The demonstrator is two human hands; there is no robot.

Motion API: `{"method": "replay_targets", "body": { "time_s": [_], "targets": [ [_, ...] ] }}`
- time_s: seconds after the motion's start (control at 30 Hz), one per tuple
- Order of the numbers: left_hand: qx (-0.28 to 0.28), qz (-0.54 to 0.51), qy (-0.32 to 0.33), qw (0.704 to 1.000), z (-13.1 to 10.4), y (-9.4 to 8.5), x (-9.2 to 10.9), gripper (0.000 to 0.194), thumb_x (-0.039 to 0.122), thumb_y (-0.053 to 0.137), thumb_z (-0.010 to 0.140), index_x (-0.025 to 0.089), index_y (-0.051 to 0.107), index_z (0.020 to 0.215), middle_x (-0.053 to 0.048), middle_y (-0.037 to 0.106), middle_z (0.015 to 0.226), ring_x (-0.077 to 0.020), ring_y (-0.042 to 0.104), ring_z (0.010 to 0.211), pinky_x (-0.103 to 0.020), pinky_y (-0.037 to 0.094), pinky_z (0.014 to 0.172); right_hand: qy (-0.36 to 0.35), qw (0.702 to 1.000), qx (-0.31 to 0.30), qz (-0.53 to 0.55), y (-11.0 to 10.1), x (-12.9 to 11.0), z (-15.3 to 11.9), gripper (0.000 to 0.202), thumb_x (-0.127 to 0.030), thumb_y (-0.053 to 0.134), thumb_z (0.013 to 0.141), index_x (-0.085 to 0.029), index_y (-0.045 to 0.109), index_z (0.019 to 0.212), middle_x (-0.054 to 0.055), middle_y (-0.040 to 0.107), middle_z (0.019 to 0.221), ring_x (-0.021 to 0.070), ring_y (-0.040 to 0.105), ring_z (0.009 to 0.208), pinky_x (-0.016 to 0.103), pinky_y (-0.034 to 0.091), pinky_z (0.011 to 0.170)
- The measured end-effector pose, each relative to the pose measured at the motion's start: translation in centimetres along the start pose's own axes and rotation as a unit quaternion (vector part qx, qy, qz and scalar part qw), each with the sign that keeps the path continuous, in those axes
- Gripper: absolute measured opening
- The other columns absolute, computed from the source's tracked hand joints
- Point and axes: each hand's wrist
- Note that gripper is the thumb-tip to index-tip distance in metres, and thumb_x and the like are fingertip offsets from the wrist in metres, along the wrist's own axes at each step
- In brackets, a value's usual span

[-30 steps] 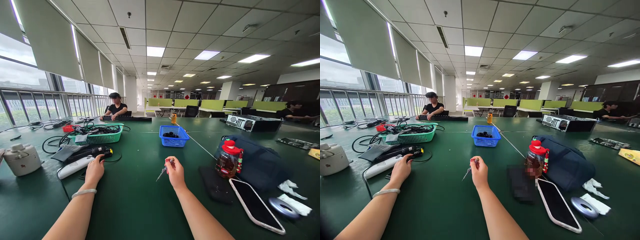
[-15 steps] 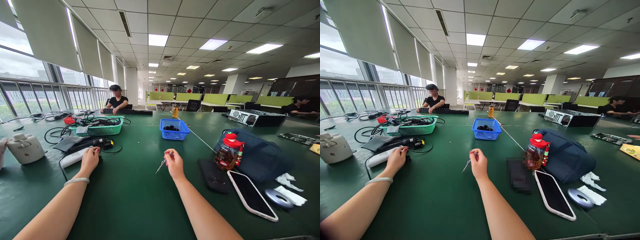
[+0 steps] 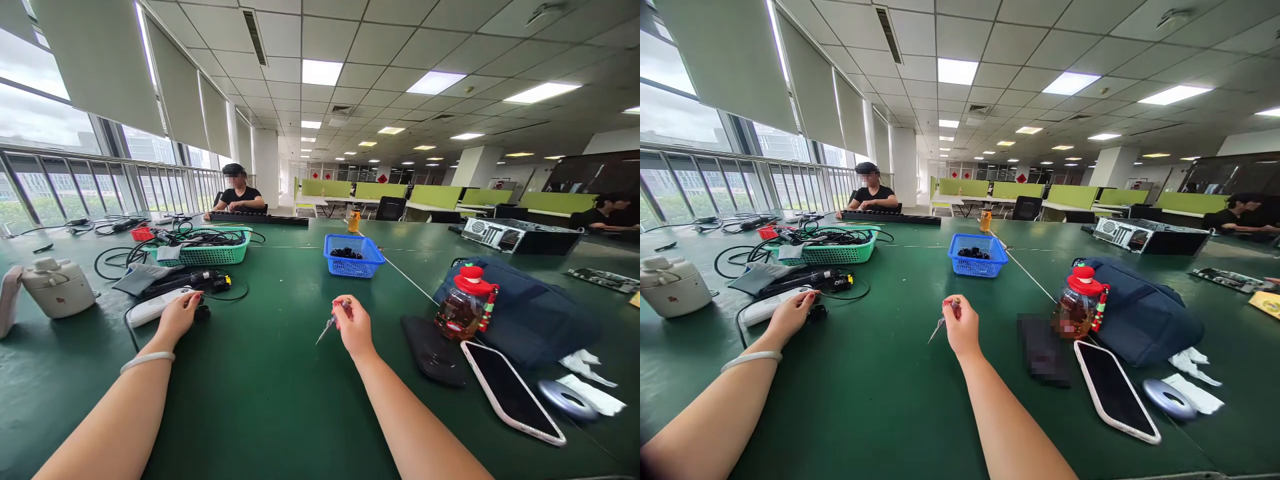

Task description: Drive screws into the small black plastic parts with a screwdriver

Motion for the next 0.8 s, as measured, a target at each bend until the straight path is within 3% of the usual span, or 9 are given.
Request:
{"method": "replay_targets", "body": {
  "time_s": [0.2,0.37,0.53,0.8],
  "targets": [
    [-0.007,-0.019,-0.033,0.999,-0.4,-0.6,0.4,0.045,0.036,0.037,0.085,0.019,0.064,0.117,-0.004,0.069,0.08,-0.0204,0.062,0.069,-0.027,0.044,0.061,-0.003,1.0,-0.003,-0.009,0.0,0.3,0.1,0.02,-0.041,0.057,0.08,-0.02,0.057,0.079,-0.001,0.056,0.064,0.0114,0.048,0.049,0.023,0.04,0.047],
    [-0.006,0.035,-0.029,0.999,-0.5,-0.7,1.0,0.041,0.035,0.034,0.089,0.022,0.066,0.111,-0.006,0.071,0.091,-0.0248,0.064,0.085,-0.03,0.046,0.069,-0.011,1.0,-0.01,-0.014,0.0,0.3,0.0,0.02,-0.041,0.056,0.081,-0.021,0.057,0.079,-0.001,0.056,0.065,0.0116,0.049,0.05,0.024,0.041,0.049],
    [-0.013,0.079,-0.01,0.997,-0.2,-0.1,0.2,0.042,0.035,0.033,0.09,0.019,0.068,0.108,-0.01,0.069,0.109,-0.0273,0.062,0.1,-0.033,0.047,0.08,-0.02,0.999,-0.01,-0.023,0.0,0.0,0.0,0.019,-0.04,0.056,0.081,-0.02,0.057,0.079,-0.001,0.056,0.064,0.0117,0.05,0.05,0.024,0.042,0.049],
    [-0.044,0.145,0.03,0.988,-0.1,0.4,-0.4,0.042,0.039,0.034,0.089,0.02,0.066,0.107,-0.01,0.068,0.111,-0.0268,0.06,0.105,-0.035,0.044,0.089,-0.029,0.999,-0.008,-0.03,0.0,-0.5,-0.1,0.019,-0.04,0.056,0.08,-0.021,0.057,0.077,-0.002,0.056,0.062,0.0121,0.049,0.049,0.024,0.042,0.048]
  ]
}}
Point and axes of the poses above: each hand's wrist, its own z-axis towards the middle knuckle, its own y-axis out of the palm, x = y × z
